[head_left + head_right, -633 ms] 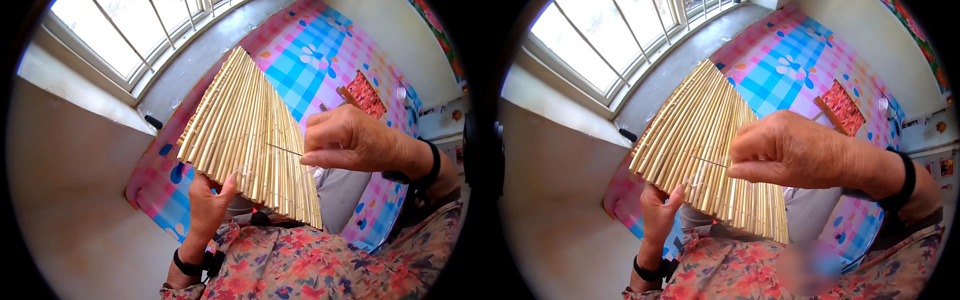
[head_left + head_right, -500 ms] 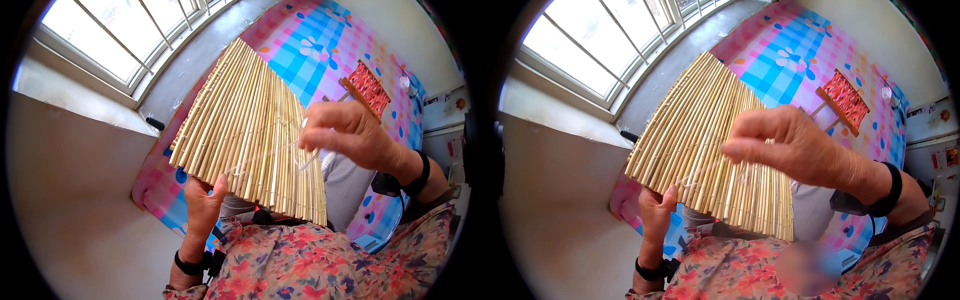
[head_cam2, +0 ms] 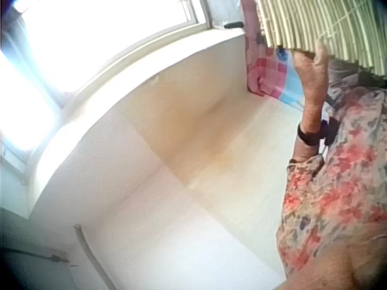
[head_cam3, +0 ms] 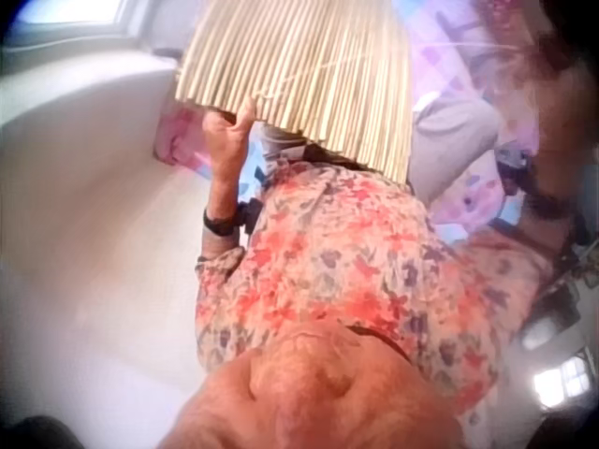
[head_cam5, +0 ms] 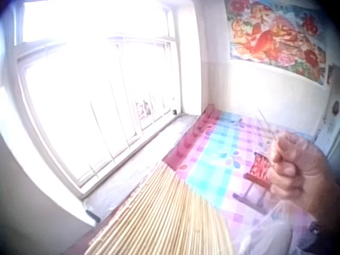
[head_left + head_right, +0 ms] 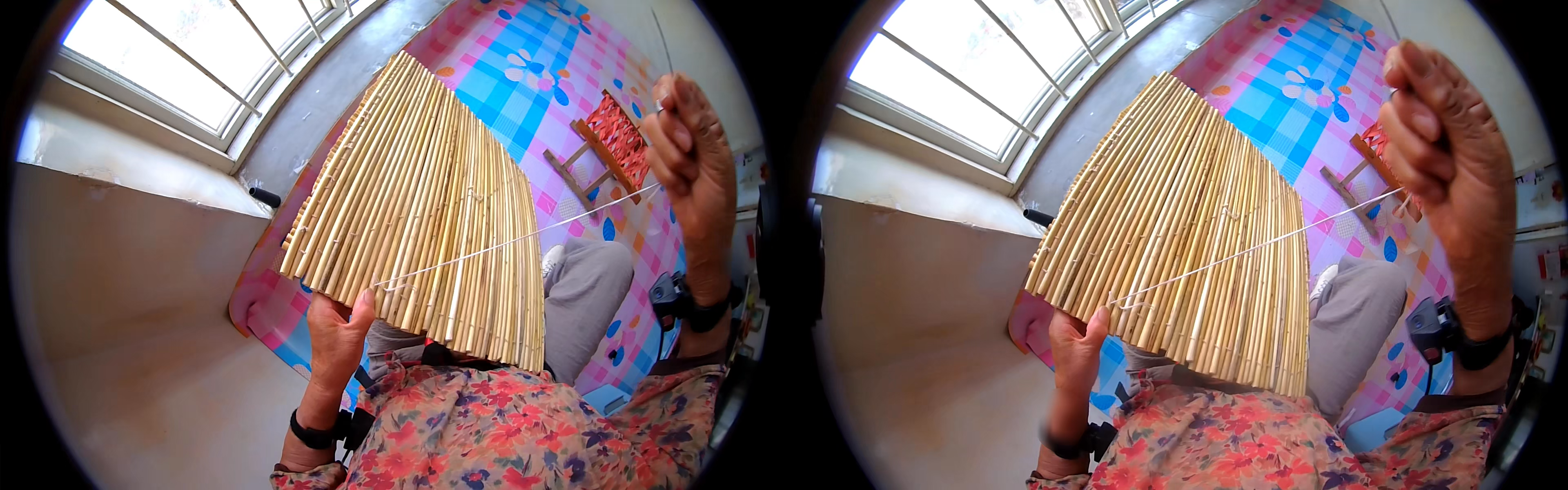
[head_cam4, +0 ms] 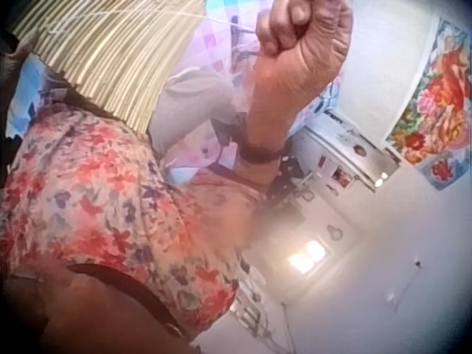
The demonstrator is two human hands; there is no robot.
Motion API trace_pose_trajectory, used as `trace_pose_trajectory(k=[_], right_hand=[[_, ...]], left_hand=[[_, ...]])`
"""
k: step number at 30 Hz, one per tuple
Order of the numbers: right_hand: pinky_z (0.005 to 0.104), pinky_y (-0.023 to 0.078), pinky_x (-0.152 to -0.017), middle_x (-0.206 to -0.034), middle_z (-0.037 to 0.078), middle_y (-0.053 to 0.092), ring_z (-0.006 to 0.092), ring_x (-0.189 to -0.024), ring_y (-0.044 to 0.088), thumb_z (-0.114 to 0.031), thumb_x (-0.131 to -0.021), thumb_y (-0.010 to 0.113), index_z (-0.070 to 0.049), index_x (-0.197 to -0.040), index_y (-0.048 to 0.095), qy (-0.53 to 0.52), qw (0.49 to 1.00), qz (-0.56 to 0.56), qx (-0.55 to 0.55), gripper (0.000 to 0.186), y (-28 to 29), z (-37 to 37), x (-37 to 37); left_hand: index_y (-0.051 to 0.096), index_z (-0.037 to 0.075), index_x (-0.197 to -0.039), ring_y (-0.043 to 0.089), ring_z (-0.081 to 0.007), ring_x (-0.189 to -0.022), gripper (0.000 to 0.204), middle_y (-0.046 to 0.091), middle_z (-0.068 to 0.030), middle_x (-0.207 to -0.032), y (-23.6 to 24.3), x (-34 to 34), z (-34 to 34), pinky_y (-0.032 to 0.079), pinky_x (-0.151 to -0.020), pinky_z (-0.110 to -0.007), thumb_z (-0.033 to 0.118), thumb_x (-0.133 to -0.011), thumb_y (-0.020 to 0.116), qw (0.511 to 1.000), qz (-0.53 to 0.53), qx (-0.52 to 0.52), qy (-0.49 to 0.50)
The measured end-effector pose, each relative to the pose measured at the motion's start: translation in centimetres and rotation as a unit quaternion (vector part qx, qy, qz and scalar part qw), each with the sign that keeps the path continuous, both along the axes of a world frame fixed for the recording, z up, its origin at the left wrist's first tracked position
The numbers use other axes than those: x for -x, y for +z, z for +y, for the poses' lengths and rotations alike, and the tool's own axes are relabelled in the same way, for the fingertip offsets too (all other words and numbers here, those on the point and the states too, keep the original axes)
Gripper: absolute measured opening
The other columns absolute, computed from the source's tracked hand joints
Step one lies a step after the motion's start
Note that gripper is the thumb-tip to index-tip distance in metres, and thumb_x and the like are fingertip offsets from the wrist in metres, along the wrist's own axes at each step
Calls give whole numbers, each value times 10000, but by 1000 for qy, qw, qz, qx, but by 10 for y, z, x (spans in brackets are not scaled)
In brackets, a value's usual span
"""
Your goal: The person weaves a mat using thin wooden sticks and white thread, threading the needle through the gaps and securing the edges by hand.
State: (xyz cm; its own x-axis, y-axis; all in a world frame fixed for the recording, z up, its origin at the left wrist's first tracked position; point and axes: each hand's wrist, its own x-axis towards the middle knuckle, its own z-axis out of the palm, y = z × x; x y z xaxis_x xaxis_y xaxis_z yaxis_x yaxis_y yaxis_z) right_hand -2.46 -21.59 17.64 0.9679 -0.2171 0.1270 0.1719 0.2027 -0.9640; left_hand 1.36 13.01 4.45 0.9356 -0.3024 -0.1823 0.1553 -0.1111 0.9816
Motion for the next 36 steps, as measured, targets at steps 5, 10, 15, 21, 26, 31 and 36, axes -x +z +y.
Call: trace_pose_trajectory(k=[5,10,15,21,26,31,36], right_hand=[[152,342,-403,-680,-36,478,6,-472,391,-246,-927,520,-48,-953,590,-54,971,26,231,212,3,-46,-10],[268,484,-717,-845,74,573,158,-803,549,-204,-907,547,-32,-960,606,-203,974,-14,101,190,5,-63,-30],[259,447,-582,-805,61,556,153,-729,507,-119,-900,541,22,-932,571,-130,972,-89,-176,147,24,-177,2],[219,361,-472,-643,11,437,115,-562,424,-115,-896,550,5,-925,521,-238,943,-116,-200,127,11,-268,72],[213,354,-444,-622,-7,453,93,-539,428,-148,-897,560,-26,-914,528,-389,906,-27,-168,127,12,-279,133],[223,388,-465,-670,40,569,118,-582,513,-130,-874,586,-43,-853,584,-439,896,-15,-65,89,11,-270,163],[217,422,-496,-757,53,611,162,-752,594,-135,-870,590,-37,-850,601,-366,920,-6,-137,101,16,-262,161]], left_hand=[[429,-52,-1181,558,-164,-1009,345,571,-122,-1113,-4,1,0,423,-887,-294,42,-868,540,1000,-25,-8,-13],[405,-45,-1230,519,-180,-1071,366,539,-122,-1173,-9,3,5,385,-927,-302,58,-891,499,999,-28,22,-25],[411,-34,-1233,512,-181,-1082,370,538,-113,-1182,-13,3,1,370,-939,-299,52,-886,506,998,-43,30,-20],[434,-43,-1213,535,-169,-1039,350,563,-106,-1143,-21,2,13,396,-909,-288,70,-891,509,999,-36,5,-14],[429,-43,-1225,536,-160,-1033,358,562,-103,-1147,-30,-2,11,400,-907,-289,70,-894,507,998,-47,36,-17],[402,-51,-1249,516,-181,-1029,404,554,-109,-1147,-34,-8,1,395,-900,-301,84,-886,514,996,-87,-9,-32],[416,-62,-1234,514,-207,-1035,420,542,-121,-1165,-45,-6,11,387,-921,-325,132,-878,523,996,-82,18,-9]])
